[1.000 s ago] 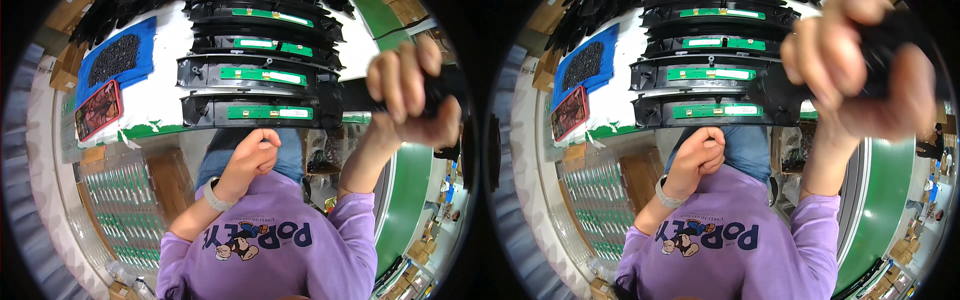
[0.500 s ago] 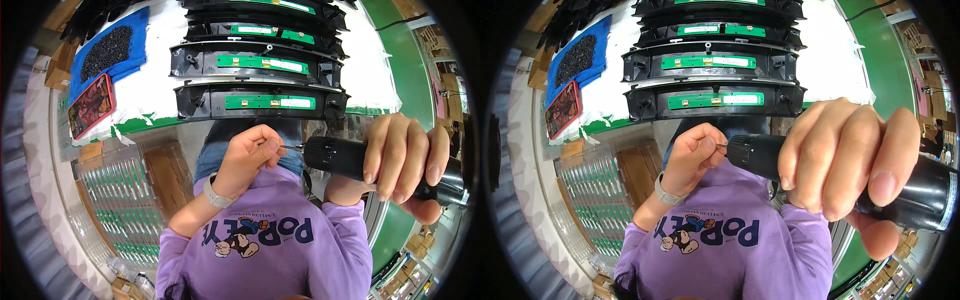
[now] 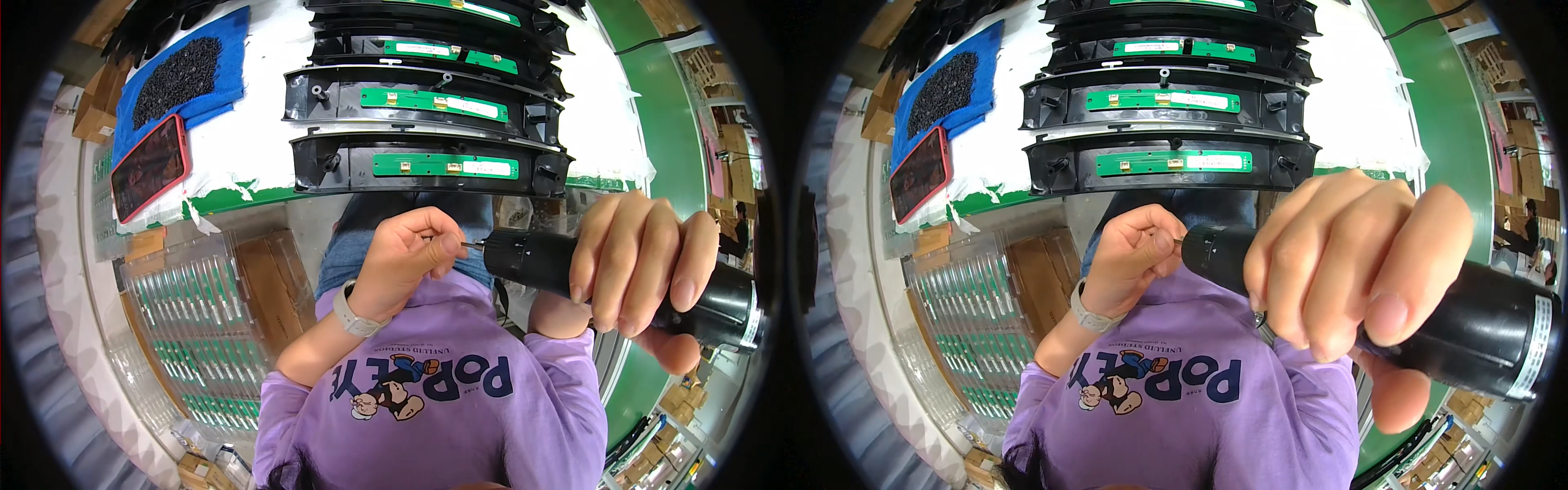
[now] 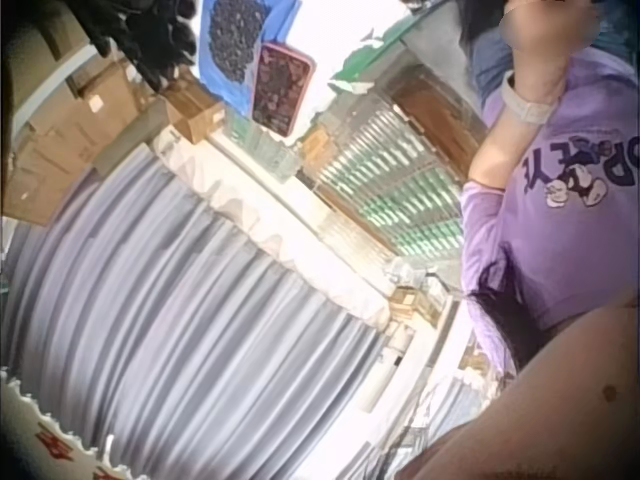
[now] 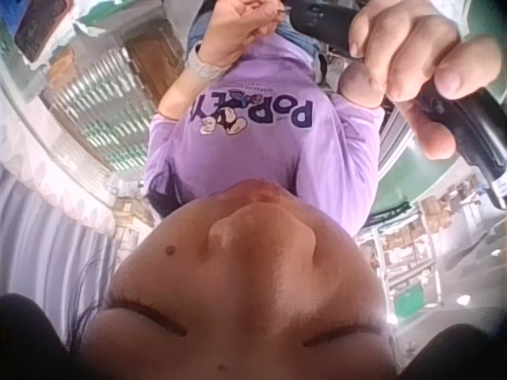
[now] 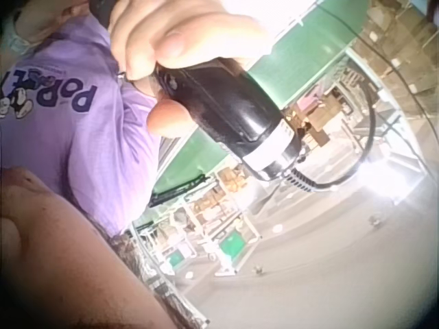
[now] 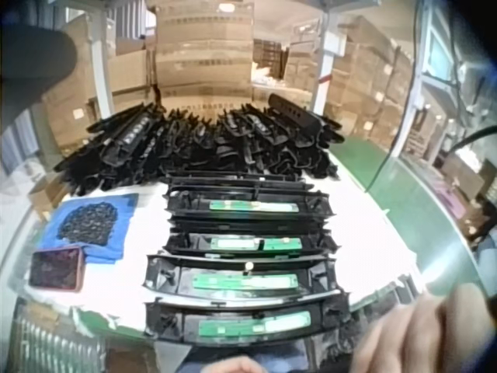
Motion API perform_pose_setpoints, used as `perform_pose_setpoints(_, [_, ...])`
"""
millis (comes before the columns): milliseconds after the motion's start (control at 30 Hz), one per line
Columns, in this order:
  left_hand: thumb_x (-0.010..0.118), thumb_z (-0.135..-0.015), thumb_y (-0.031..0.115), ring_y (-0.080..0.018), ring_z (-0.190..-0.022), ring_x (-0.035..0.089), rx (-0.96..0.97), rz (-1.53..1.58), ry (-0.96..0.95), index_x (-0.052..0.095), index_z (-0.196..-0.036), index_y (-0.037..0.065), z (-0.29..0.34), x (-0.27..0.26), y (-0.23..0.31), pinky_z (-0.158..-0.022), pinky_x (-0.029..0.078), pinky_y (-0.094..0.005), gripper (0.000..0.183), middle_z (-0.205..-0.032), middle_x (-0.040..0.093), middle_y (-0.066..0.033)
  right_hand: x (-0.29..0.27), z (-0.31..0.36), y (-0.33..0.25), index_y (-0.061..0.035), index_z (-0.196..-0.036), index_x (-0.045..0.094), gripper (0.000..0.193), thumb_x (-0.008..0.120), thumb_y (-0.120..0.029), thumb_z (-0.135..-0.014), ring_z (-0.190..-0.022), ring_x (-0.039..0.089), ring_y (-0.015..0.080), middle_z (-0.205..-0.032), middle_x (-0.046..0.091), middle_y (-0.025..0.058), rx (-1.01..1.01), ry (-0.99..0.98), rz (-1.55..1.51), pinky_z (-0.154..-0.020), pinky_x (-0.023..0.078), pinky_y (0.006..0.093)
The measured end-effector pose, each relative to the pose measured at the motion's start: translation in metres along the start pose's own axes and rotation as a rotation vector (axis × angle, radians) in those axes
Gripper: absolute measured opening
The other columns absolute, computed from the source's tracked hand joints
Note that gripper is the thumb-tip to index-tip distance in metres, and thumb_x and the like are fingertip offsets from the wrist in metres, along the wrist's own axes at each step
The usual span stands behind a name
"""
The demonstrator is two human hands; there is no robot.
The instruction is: Assembling circuit boards and internal components into toner cartridge housings using an electric screwdriver.
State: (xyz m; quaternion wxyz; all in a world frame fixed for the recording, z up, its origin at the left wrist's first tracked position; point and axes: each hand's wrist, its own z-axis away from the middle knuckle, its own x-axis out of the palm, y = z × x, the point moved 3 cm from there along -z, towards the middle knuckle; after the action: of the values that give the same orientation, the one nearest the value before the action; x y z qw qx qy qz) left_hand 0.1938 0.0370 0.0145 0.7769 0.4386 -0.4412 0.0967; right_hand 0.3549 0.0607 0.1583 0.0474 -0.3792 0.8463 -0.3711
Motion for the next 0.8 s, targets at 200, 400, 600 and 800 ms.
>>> perform_pose_setpoints(200, [0.064, -0.086, 0.019, -0.0051, -0.058, 0.048, -0.018, -0.045, -0.003, 0.059, -0.086, 0.002, 0.003, 0.000, 0.000, -0.052, 0.037, -0.0176, 0.017, -0.075, 0.061, -0.0045, 0.006, -0.006, 0.009, -0.0092, -0.095, 0.045, 0.041, 0.074, -0.032, -0.078, -0.044, 0.057, 0.0077, -0.062, 0.060, -0.0016, 0.107, -0.047, -0.031, -0.044, 0.047, 0.0218])
perform_pose_setpoints(400, [0.065, -0.085, 0.017, -0.0052, -0.058, 0.048, 0.025, -0.030, -0.020, 0.059, -0.084, 0.002, 0.000, -0.002, 0.001, -0.052, 0.037, -0.0177, 0.016, -0.075, 0.061, -0.0045, 0.003, -0.006, 0.006, -0.0101, -0.093, 0.044, 0.040, 0.073, -0.033, -0.079, -0.044, 0.056, 0.0064, -0.060, 0.060, -0.0028, 0.041, 0.019, -0.016, -0.044, 0.047, 0.0218])
perform_pose_setpoints(600, [0.062, -0.084, 0.004, -0.0061, -0.056, 0.046, 0.059, -0.182, 0.051, 0.059, -0.083, -0.001, 0.003, -0.005, 0.004, -0.049, 0.035, -0.0188, 0.006, -0.073, 0.058, -0.0046, 0.000, 0.001, 0.004, -0.0047, -0.097, 0.046, 0.039, 0.073, -0.025, -0.078, -0.054, 0.057, 0.0135, -0.072, 0.059, 0.0041, 0.087, 0.068, -0.123, -0.047, 0.045, 0.0280])
perform_pose_setpoints(800, [0.065, -0.085, 0.016, -0.0068, -0.053, 0.042, 0.091, -0.301, 0.012, 0.058, -0.082, -0.005, 0.009, -0.011, 0.000, -0.047, 0.034, -0.0191, 0.022, -0.074, 0.054, -0.0048, 0.027, 0.002, 0.006, 0.0017, -0.083, 0.053, 0.038, 0.074, -0.024, -0.065, -0.057, 0.051, 0.0096, -0.068, 0.053, 0.0046, 0.230, 0.467, -0.175, -0.050, 0.039, 0.0216])
